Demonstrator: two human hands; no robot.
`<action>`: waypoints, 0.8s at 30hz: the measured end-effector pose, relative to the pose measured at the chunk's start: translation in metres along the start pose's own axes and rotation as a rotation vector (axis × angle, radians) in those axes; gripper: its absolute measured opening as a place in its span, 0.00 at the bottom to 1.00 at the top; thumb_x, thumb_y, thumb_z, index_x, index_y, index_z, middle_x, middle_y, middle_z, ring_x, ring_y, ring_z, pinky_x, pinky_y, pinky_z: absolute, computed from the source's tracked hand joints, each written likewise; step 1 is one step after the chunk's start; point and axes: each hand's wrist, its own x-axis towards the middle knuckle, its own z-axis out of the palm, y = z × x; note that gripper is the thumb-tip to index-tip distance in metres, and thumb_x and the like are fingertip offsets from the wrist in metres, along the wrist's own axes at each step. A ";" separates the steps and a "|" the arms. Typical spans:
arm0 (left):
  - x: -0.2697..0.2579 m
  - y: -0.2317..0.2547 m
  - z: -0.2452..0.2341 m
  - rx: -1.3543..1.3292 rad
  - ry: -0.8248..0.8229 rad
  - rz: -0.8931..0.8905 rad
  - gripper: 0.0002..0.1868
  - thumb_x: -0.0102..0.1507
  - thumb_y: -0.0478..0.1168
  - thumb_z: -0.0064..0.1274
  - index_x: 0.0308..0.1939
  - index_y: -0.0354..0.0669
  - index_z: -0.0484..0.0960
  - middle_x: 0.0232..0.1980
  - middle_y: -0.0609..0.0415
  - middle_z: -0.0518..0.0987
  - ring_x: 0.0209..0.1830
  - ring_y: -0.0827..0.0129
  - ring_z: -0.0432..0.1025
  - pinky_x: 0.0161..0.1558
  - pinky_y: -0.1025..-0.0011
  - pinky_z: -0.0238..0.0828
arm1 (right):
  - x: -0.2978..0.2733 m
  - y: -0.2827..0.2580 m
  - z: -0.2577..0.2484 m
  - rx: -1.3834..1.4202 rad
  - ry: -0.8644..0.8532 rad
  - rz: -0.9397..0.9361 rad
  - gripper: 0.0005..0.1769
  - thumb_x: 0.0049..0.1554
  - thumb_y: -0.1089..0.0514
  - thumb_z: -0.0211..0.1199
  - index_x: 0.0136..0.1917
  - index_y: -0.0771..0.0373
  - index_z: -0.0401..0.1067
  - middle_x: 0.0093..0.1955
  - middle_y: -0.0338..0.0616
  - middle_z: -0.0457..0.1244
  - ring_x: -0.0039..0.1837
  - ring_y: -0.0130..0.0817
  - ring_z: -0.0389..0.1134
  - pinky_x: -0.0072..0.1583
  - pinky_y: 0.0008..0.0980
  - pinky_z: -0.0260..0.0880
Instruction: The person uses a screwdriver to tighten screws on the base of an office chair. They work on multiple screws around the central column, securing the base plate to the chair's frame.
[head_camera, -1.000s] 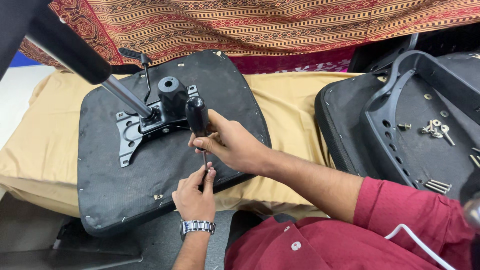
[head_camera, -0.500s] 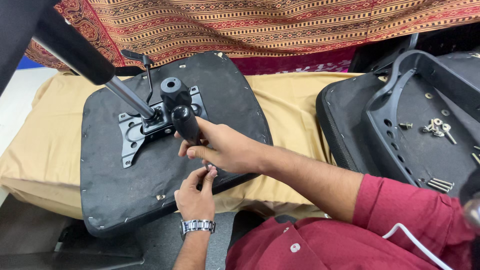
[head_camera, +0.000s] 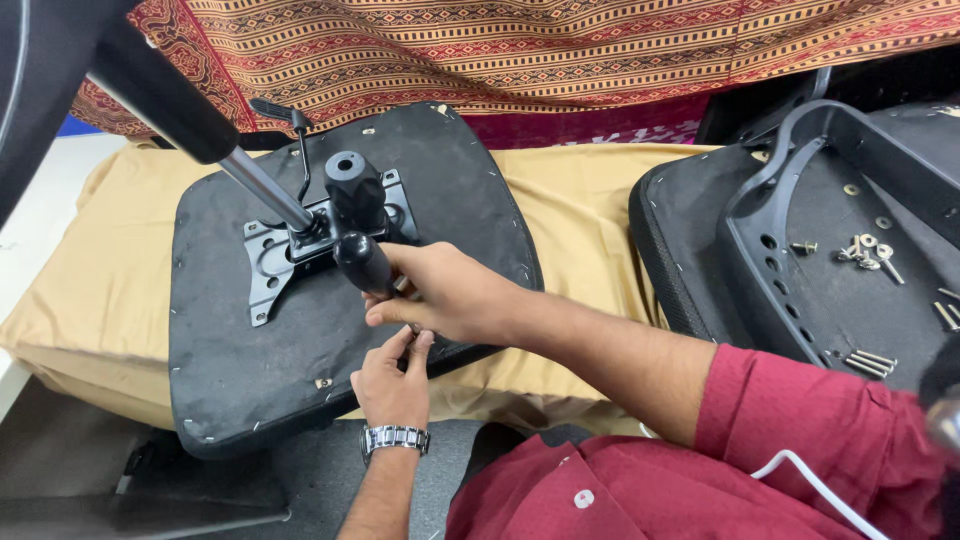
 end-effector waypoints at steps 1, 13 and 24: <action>-0.001 -0.001 0.002 -0.024 -0.020 -0.075 0.15 0.59 0.52 0.64 0.44 0.49 0.90 0.34 0.53 0.84 0.35 0.62 0.76 0.46 0.63 0.62 | 0.000 0.002 0.002 -0.015 0.024 0.034 0.18 0.56 0.57 0.71 0.55 0.64 0.68 0.46 0.43 0.72 0.50 0.34 0.76 0.53 0.35 0.76; 0.000 0.024 0.005 -0.467 0.021 -0.169 0.14 0.61 0.42 0.63 0.47 0.39 0.85 0.40 0.53 0.88 0.38 0.72 0.81 0.46 0.72 0.77 | 0.008 -0.001 0.001 0.079 0.030 0.211 0.19 0.55 0.58 0.71 0.55 0.64 0.67 0.46 0.44 0.71 0.46 0.31 0.72 0.48 0.34 0.73; 0.004 0.031 0.004 -0.465 0.119 -0.193 0.13 0.62 0.38 0.62 0.47 0.33 0.85 0.38 0.52 0.87 0.35 0.73 0.80 0.41 0.73 0.76 | 0.012 0.012 0.004 -0.017 0.051 0.078 0.23 0.54 0.57 0.74 0.52 0.68 0.63 0.47 0.45 0.71 0.51 0.32 0.76 0.51 0.34 0.75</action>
